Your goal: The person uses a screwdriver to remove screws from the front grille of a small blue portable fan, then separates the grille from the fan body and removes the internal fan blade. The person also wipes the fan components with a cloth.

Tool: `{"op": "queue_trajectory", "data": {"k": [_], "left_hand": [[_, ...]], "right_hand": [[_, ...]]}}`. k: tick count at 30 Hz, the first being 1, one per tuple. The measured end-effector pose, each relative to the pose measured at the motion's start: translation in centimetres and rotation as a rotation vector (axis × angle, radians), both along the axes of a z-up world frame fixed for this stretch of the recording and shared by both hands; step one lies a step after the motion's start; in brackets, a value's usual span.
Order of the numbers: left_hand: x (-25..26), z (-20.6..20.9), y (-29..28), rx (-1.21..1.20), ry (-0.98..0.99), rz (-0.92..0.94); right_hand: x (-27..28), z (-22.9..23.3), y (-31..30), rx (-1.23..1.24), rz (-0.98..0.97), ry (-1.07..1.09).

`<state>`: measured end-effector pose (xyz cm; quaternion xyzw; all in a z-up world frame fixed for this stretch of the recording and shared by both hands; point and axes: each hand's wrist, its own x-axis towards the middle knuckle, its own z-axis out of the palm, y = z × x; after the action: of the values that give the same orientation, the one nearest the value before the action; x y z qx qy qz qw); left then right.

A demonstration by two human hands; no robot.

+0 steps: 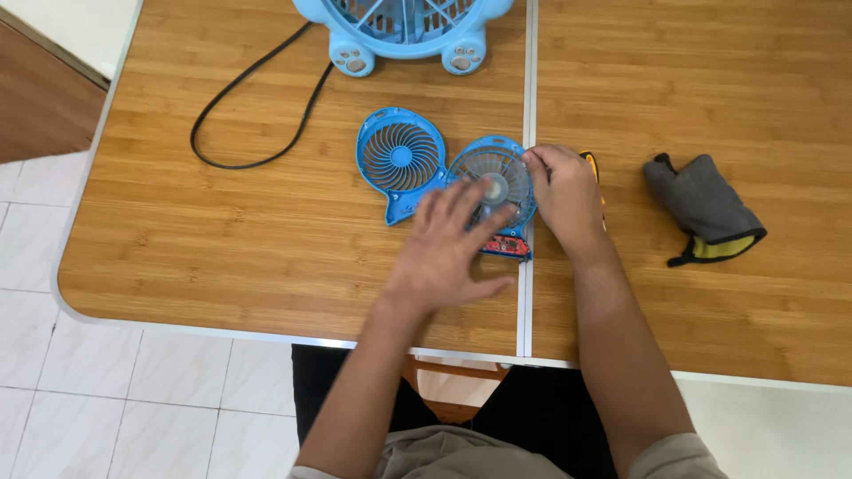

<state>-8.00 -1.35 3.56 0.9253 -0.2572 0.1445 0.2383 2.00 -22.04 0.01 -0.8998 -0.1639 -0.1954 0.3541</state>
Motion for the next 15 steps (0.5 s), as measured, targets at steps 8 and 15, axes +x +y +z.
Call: {"op": "queue_trajectory", "data": {"k": [8,15], "left_hand": [[-0.1,-3.7,-2.5,0.083,-0.086,0.106],[-0.3,-4.5,-2.6,0.014,-0.097,0.131]], "right_hand": [[-2.3,2.9,0.2,-0.049,-0.081,0.11],[-10.9,6.4,-1.4,-0.173,-0.142,0.175]]}}
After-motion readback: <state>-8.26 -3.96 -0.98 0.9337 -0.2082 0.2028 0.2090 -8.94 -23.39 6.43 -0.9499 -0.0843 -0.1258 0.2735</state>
